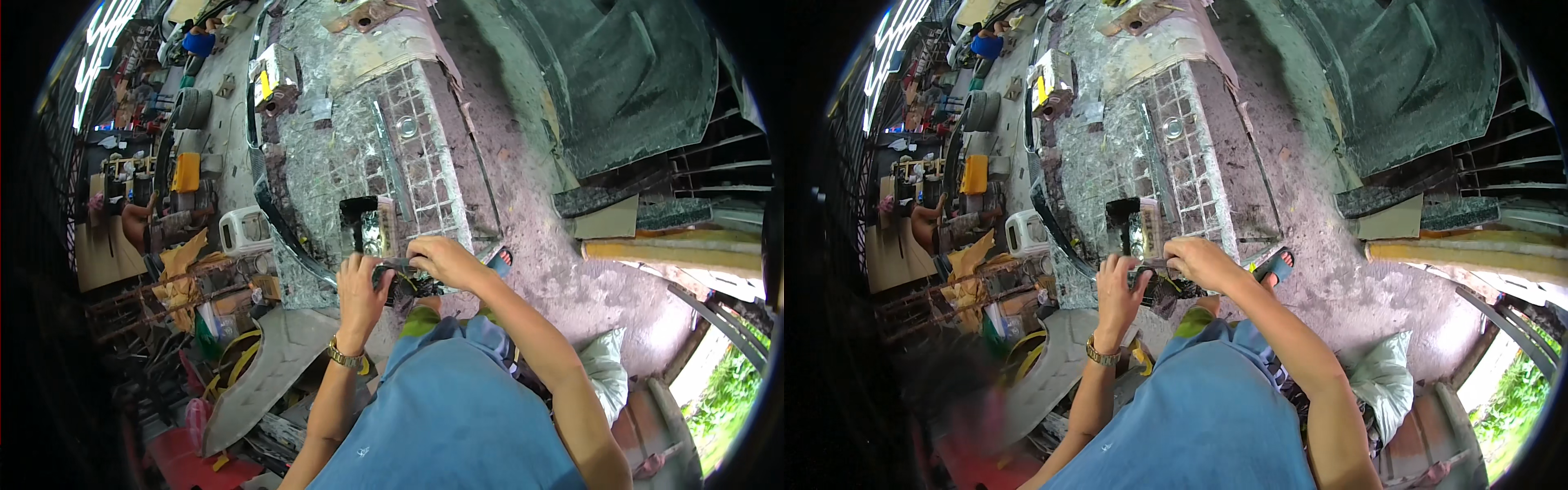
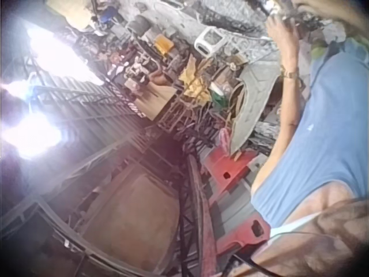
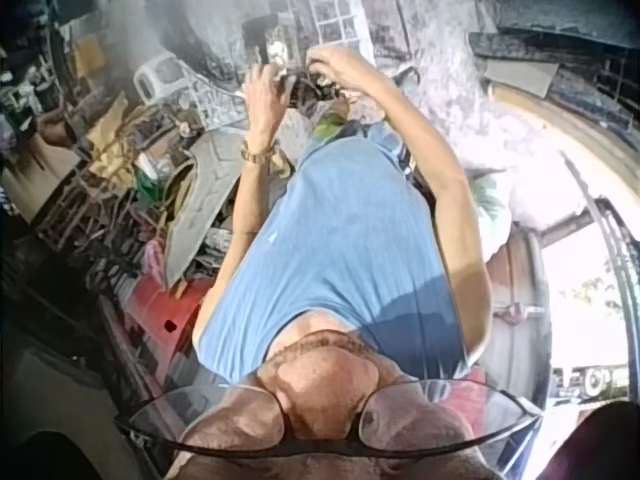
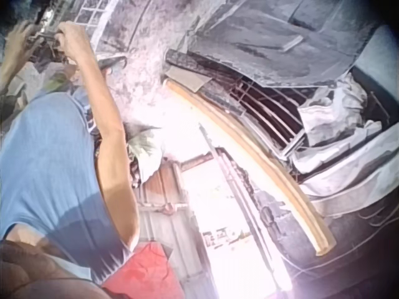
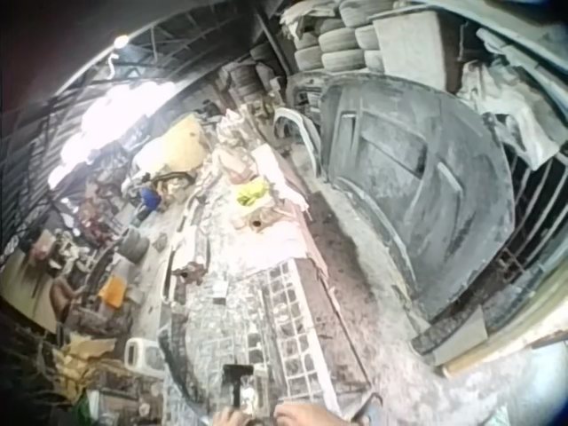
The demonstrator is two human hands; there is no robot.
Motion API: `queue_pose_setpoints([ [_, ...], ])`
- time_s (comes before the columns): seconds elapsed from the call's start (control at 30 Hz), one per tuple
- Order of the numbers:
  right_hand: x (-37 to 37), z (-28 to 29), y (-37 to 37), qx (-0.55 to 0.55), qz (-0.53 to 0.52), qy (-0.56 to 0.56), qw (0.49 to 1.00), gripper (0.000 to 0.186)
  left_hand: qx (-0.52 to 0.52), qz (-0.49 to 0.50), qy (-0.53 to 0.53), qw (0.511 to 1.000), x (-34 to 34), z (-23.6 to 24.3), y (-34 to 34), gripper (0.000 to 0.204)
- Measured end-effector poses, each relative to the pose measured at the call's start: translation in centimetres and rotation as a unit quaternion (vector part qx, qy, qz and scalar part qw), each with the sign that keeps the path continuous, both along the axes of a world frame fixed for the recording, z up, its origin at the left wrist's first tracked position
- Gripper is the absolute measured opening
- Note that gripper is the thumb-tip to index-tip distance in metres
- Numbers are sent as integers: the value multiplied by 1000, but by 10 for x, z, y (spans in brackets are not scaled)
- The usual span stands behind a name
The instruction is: Preparing a car trim piece by cutting and cleaning.
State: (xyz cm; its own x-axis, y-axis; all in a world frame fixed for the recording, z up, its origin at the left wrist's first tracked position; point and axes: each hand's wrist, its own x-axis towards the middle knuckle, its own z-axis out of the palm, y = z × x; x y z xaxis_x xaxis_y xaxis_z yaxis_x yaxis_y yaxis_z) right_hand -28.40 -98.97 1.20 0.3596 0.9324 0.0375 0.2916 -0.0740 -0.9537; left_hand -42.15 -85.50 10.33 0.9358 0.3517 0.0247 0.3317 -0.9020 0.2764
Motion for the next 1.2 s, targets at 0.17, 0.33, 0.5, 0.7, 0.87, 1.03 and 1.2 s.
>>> queue_pose_setpoints([
  [0.17, -5, -11, 14, -40, 59, 99, 993, 23, -97, 62, 129, 985, -20, -18, -2, 23],
  [0.33, -10, -25, 19, -54, 97, 69, 991, 25, -104, 103, 153, 977, -16, -15, -10, 25],
  [0.5, -20, -31, 23, -22, 72, 26, 997, 22, -75, 94, 139, 983, -13, -23, -13, 15],
  [0.7, -25, -31, 21, -26, 65, 9, 998, 20, -57, 69, 117, 989, -16, -29, -12, 14],
  [0.87, -32, -27, 27, -31, 65, -13, 997, 17, -43, 48, 94, 993, -20, -35, -14, 12],
  [1.03, -36, -25, 22, -30, 52, -30, 998, 16, -44, 39, 70, 996, -24, -37, -13, 13],
  [1.2, -39, -28, 15, -6, 45, -27, 999, 16, -55, 46, 73, 995, -25, -36, -12, 14],
])
